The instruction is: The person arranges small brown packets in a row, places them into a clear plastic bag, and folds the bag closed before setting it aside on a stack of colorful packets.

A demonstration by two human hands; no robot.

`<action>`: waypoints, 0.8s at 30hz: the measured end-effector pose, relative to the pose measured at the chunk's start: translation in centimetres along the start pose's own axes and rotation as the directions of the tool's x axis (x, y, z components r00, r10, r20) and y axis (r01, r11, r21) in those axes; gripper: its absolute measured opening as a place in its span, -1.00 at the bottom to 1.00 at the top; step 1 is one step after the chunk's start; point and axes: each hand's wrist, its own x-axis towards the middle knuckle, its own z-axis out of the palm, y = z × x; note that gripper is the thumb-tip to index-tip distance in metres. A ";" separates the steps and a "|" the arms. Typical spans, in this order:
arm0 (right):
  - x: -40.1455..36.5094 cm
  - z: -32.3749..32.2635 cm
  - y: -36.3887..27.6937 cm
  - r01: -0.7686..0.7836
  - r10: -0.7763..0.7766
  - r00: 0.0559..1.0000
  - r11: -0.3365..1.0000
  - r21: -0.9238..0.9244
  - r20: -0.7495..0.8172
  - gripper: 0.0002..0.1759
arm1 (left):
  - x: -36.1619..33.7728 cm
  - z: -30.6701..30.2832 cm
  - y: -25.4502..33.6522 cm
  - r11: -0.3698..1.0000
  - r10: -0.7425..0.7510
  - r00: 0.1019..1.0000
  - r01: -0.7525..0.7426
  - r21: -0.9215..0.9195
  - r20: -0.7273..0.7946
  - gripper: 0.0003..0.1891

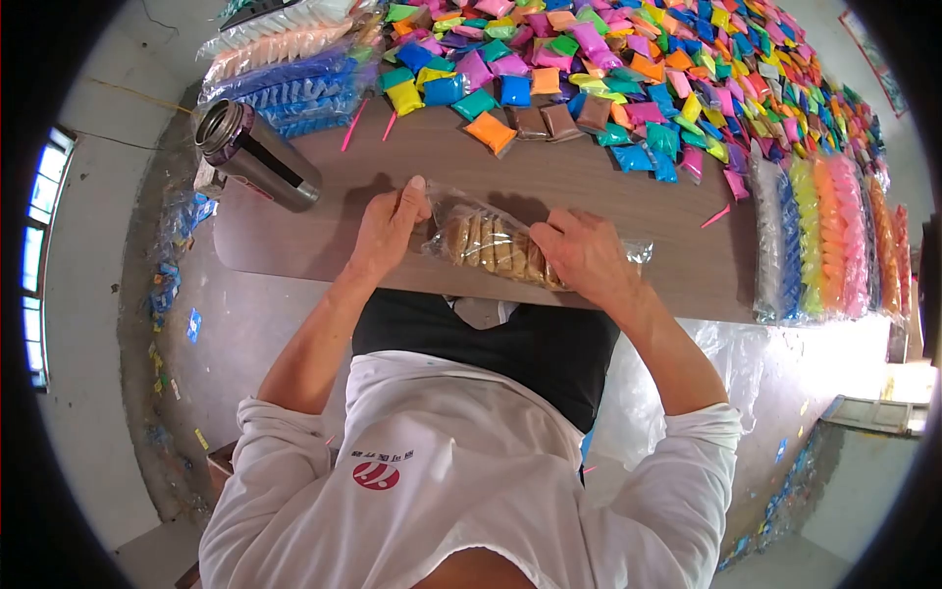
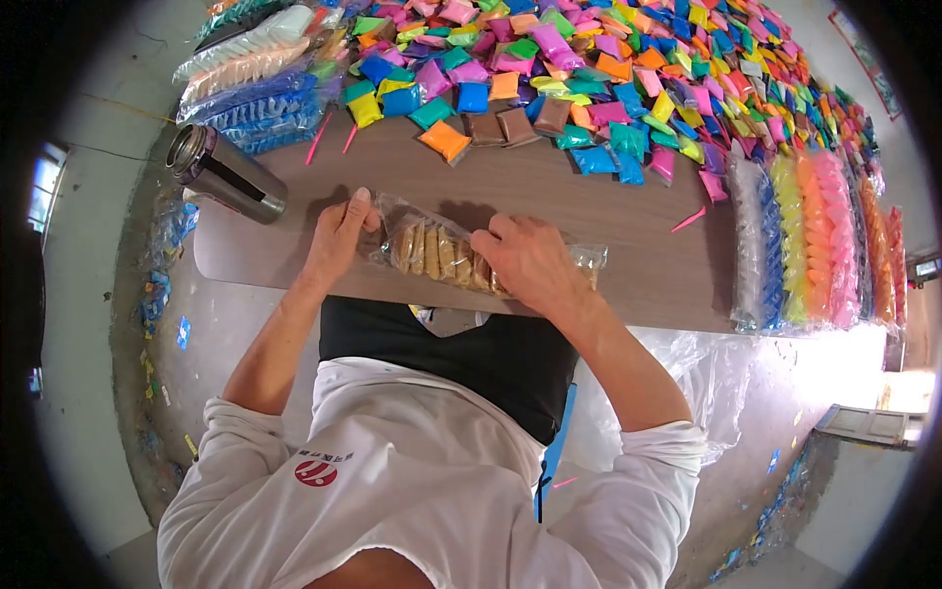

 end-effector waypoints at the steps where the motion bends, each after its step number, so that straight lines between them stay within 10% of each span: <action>1: 0.0 0.0 -0.2 0.006 -0.006 1.000 1.000 -0.017 -0.002 -0.82 | 0.1 0.1 0.1 0.999 -0.024 1.000 0.024 -0.034 -0.001 -0.30; 12: 0.1 -0.5 -0.8 0.054 -0.055 0.998 0.995 -0.080 -0.018 -0.85 | 2.3 0.8 0.4 0.977 -0.195 0.973 0.181 0.109 0.125 -0.38; 24: -0.2 0.0 -0.4 0.042 -0.044 0.998 0.997 -0.062 -0.042 -0.85 | 2.8 1.2 0.2 0.945 -0.272 0.962 0.274 -0.179 0.035 -0.44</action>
